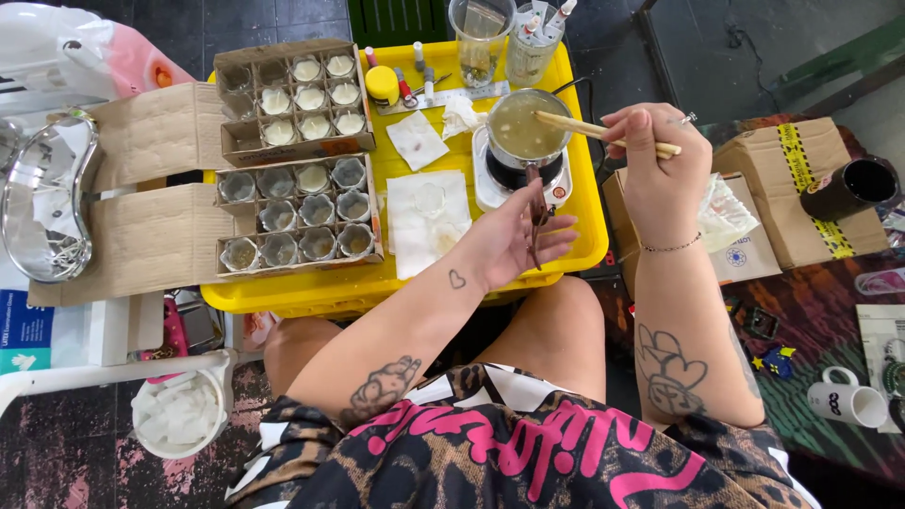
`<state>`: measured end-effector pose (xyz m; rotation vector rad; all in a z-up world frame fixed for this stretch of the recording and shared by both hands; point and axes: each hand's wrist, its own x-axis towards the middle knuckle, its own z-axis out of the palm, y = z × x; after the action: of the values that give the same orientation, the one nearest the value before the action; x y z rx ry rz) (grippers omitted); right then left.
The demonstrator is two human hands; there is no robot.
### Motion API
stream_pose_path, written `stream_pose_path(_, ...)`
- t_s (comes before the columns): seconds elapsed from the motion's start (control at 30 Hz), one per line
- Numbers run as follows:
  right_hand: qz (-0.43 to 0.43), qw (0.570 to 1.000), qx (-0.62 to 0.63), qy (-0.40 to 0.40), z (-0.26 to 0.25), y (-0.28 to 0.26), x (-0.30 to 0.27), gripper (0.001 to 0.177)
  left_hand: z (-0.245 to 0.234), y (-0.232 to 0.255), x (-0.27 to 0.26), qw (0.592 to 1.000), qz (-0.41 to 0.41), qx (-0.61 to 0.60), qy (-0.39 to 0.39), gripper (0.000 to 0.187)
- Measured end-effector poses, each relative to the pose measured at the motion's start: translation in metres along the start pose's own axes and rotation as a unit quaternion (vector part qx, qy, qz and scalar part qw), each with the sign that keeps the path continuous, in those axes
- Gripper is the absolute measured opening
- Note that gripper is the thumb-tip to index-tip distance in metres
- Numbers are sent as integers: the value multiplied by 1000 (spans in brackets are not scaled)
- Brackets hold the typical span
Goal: Stirring and pouring melted wax into candle containers.
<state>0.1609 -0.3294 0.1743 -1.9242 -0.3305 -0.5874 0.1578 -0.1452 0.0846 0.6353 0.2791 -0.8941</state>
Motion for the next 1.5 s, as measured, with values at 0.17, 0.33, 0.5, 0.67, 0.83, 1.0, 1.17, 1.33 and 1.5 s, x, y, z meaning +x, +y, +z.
stream_pose_path(0.17,2,1000,3,4,-2,-3,2,38,-18,-8,32,999,14,-46,-1,29)
stream_pose_path(0.33,12,1000,6,6,-2,5,0,39,10,3,11,984,71,85,143,29)
stream_pose_path(0.5,40,999,5,11,-2,5,0,40,0,3,15,968,98,169,159,27)
stream_pose_path(0.67,35,999,25,8,-1,7,1,41,-3,8,2,965,103,189,149,25)
stream_pose_path(0.83,35,999,32,-1,0,4,3,42,-9,14,-8,965,95,199,145,24)
stream_pose_path(1.0,-1,1000,-9,-16,-1,-1,2,44,-20,17,-17,962,94,209,149,25)
stream_pose_path(1.17,18,998,34,-47,4,-18,-3,40,-23,15,-41,961,115,202,147,26)
stream_pose_path(1.33,-7,993,47,-105,24,-36,-4,37,-29,13,-73,963,117,194,148,24)
stream_pose_path(1.5,-39,986,-51,-151,46,-61,4,26,-39,8,-106,962,114,191,156,25)
